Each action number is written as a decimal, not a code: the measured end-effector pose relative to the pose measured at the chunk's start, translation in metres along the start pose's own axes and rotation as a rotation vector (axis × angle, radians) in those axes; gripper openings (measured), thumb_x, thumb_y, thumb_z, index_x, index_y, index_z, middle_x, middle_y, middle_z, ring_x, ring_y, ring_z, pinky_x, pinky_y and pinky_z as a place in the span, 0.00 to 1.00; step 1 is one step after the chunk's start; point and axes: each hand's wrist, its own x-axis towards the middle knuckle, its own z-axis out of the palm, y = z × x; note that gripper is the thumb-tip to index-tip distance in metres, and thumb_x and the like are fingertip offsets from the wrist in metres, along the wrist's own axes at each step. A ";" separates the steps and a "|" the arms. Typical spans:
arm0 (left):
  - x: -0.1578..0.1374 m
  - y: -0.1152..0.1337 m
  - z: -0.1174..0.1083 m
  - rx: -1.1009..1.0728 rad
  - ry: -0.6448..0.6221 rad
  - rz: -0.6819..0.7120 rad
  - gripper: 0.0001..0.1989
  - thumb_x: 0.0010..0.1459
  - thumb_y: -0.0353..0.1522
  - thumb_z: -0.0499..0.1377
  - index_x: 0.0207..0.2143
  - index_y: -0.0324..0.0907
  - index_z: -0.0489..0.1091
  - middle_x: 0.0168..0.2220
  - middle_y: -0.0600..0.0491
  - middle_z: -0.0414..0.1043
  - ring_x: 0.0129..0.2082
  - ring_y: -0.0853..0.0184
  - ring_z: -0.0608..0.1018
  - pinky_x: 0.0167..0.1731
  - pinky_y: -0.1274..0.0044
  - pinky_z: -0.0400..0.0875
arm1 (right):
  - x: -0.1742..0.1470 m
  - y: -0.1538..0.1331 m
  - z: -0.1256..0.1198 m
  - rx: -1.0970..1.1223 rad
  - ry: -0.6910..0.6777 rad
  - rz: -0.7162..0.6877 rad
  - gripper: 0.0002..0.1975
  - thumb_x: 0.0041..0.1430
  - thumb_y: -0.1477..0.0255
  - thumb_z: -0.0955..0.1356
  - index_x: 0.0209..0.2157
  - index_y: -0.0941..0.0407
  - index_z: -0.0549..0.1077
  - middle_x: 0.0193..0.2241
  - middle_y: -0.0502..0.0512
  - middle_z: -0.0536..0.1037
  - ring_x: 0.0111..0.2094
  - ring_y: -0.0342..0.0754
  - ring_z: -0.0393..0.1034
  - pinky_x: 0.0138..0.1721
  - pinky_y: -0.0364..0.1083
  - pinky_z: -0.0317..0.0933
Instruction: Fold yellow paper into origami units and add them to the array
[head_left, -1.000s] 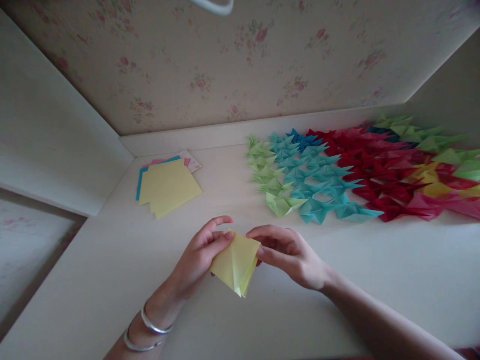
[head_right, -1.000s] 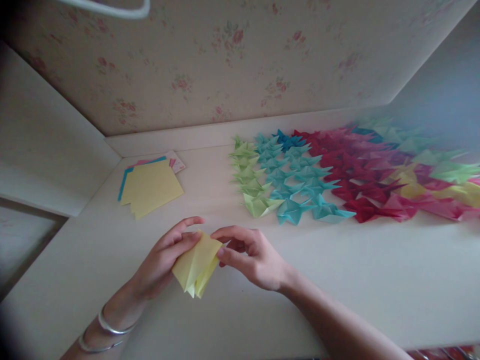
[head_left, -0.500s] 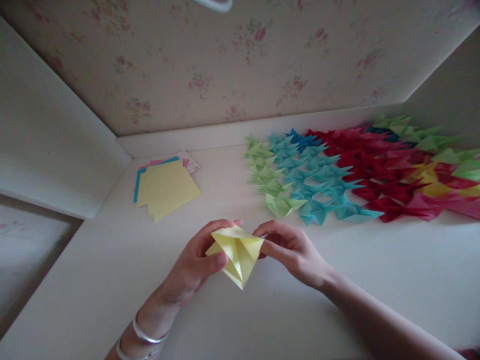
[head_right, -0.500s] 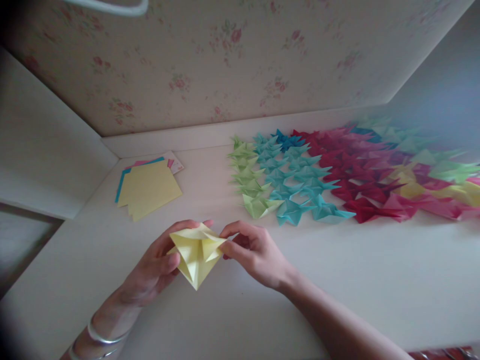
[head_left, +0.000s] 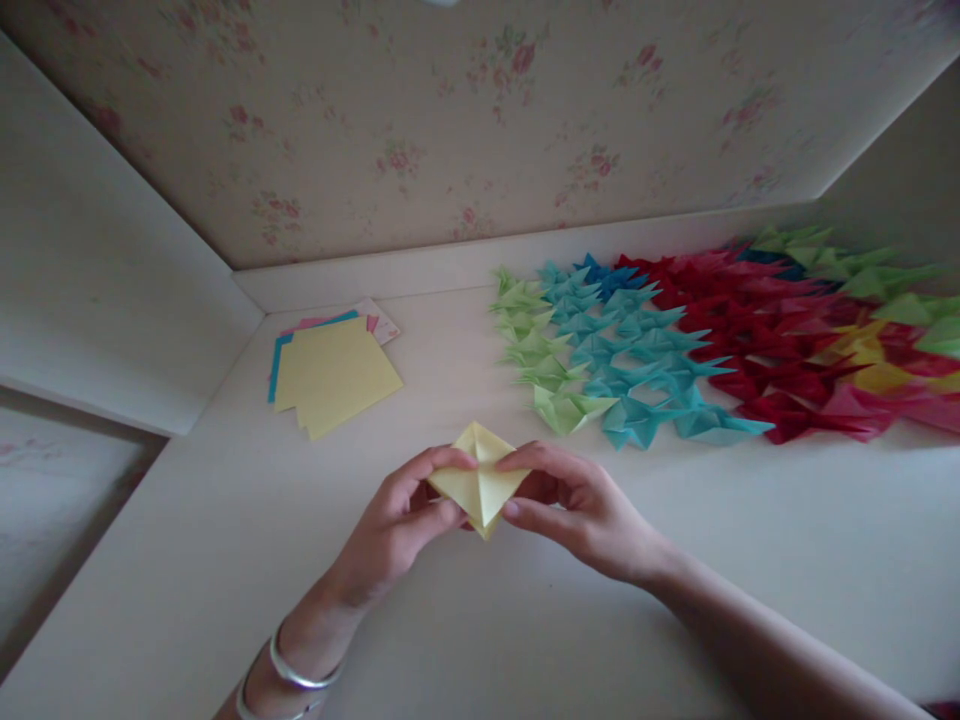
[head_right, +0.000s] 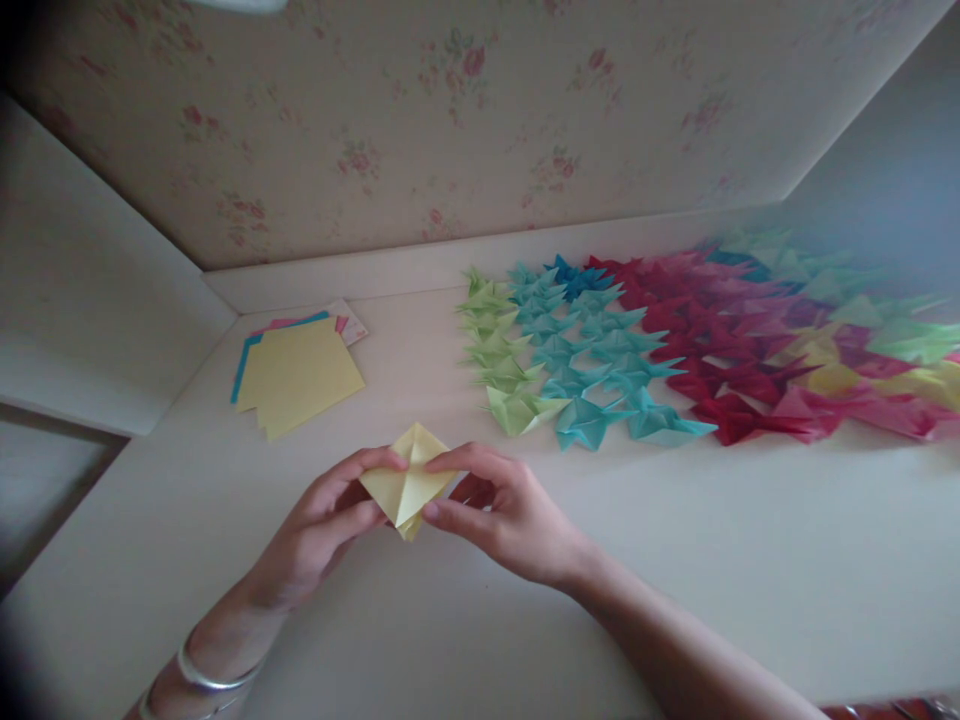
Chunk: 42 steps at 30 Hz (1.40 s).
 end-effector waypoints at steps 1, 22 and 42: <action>0.001 -0.001 0.000 0.036 -0.011 0.004 0.14 0.52 0.29 0.66 0.43 0.46 0.76 0.35 0.53 0.73 0.33 0.67 0.74 0.33 0.79 0.73 | 0.000 0.001 0.001 -0.002 0.016 0.011 0.15 0.56 0.64 0.74 0.44 0.54 0.77 0.30 0.50 0.74 0.24 0.39 0.65 0.24 0.40 0.61; 0.007 -0.003 -0.004 0.463 -0.057 0.307 0.14 0.55 0.29 0.67 0.42 0.56 0.80 0.50 0.51 0.75 0.47 0.62 0.78 0.43 0.77 0.75 | -0.001 0.002 -0.004 -0.124 -0.007 -0.141 0.13 0.57 0.68 0.74 0.44 0.55 0.80 0.35 0.55 0.80 0.27 0.42 0.72 0.29 0.41 0.66; -0.002 0.000 0.011 0.562 -0.068 0.270 0.14 0.65 0.35 0.57 0.27 0.41 0.74 0.30 0.54 0.69 0.30 0.70 0.70 0.28 0.80 0.62 | 0.001 0.013 0.010 0.014 0.231 -0.151 0.07 0.61 0.67 0.70 0.32 0.56 0.78 0.34 0.55 0.79 0.35 0.46 0.73 0.33 0.42 0.67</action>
